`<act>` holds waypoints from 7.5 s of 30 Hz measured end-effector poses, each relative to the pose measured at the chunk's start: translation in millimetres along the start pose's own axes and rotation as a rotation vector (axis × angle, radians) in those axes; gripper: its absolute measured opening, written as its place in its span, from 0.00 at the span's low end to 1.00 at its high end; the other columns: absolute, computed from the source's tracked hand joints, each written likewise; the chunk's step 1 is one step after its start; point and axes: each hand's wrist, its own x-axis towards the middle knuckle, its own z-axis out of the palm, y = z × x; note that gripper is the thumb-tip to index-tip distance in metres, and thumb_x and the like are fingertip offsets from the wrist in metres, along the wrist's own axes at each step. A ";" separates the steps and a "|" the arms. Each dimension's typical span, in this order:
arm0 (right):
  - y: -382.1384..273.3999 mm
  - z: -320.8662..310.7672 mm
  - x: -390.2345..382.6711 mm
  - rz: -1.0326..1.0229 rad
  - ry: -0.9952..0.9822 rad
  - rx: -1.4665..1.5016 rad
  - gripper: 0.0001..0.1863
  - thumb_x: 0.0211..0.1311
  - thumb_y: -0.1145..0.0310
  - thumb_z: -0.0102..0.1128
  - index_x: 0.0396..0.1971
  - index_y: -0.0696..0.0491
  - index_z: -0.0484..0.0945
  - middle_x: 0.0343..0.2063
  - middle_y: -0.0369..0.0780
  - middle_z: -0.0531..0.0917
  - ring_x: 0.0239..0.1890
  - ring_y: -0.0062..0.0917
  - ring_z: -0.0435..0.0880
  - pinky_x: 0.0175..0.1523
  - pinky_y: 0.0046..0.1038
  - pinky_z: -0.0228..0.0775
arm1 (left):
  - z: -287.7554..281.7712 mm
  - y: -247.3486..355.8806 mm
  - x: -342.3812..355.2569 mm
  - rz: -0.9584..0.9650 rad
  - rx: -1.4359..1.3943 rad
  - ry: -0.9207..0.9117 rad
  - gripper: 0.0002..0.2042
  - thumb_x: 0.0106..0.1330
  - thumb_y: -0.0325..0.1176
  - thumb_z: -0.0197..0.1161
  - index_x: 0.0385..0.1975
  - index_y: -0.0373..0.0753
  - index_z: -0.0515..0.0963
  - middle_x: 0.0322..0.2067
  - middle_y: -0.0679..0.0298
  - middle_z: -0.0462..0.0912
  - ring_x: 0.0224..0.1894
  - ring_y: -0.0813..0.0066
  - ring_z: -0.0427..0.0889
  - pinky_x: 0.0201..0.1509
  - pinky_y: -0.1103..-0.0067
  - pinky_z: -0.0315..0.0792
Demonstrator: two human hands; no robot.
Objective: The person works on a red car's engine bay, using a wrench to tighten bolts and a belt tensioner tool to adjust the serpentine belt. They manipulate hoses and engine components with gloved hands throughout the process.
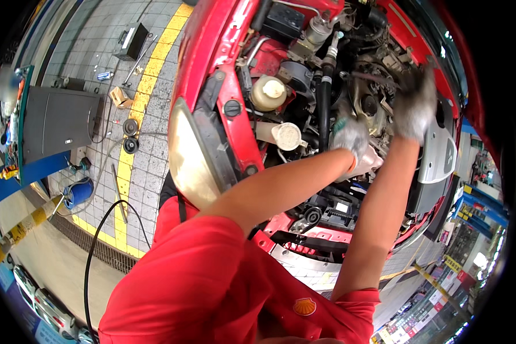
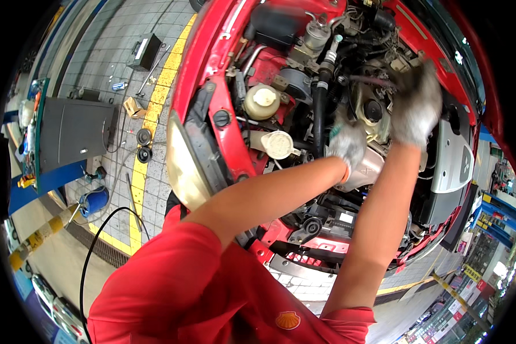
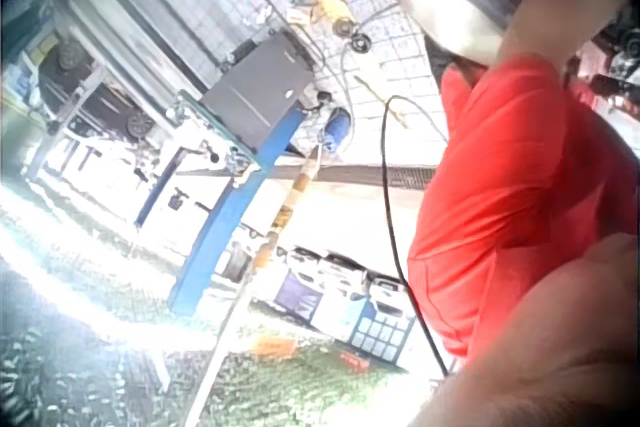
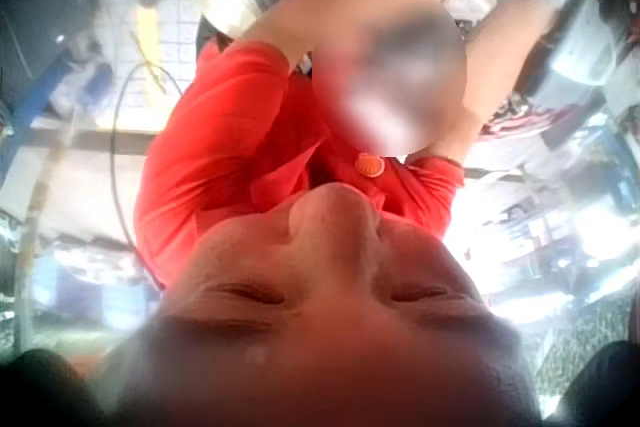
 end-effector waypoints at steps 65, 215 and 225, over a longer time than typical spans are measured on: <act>-192.9 1130.2 -361.0 2.026 -0.548 0.948 0.13 0.72 0.56 0.61 0.46 0.48 0.76 0.25 0.29 0.70 0.23 0.13 0.64 0.30 0.20 0.58 | -1307.4 -372.6 460.4 -0.221 0.868 0.605 0.25 0.73 0.48 0.57 0.66 0.45 0.72 0.58 0.45 0.81 0.59 0.44 0.80 0.62 0.59 0.75; -357.5 -11.7 -297.6 1.376 -0.055 0.463 0.22 0.73 0.78 0.49 0.65 0.61 0.72 0.23 0.29 0.69 0.21 0.14 0.65 0.26 0.19 0.59 | -132.2 -44.8 -99.4 -0.263 -0.682 -0.379 0.11 0.78 0.48 0.57 0.44 0.47 0.73 0.18 0.67 0.76 0.13 0.74 0.75 0.15 0.77 0.70; -385.6 -116.0 -304.1 0.923 -0.486 -0.048 0.19 0.59 0.83 0.57 0.52 0.66 0.82 0.28 0.44 0.83 0.28 0.33 0.82 0.33 0.32 0.72 | -140.4 -66.4 -162.7 -0.355 -0.653 -0.619 0.12 0.77 0.43 0.57 0.48 0.41 0.71 0.27 0.58 0.84 0.26 0.63 0.86 0.26 0.69 0.84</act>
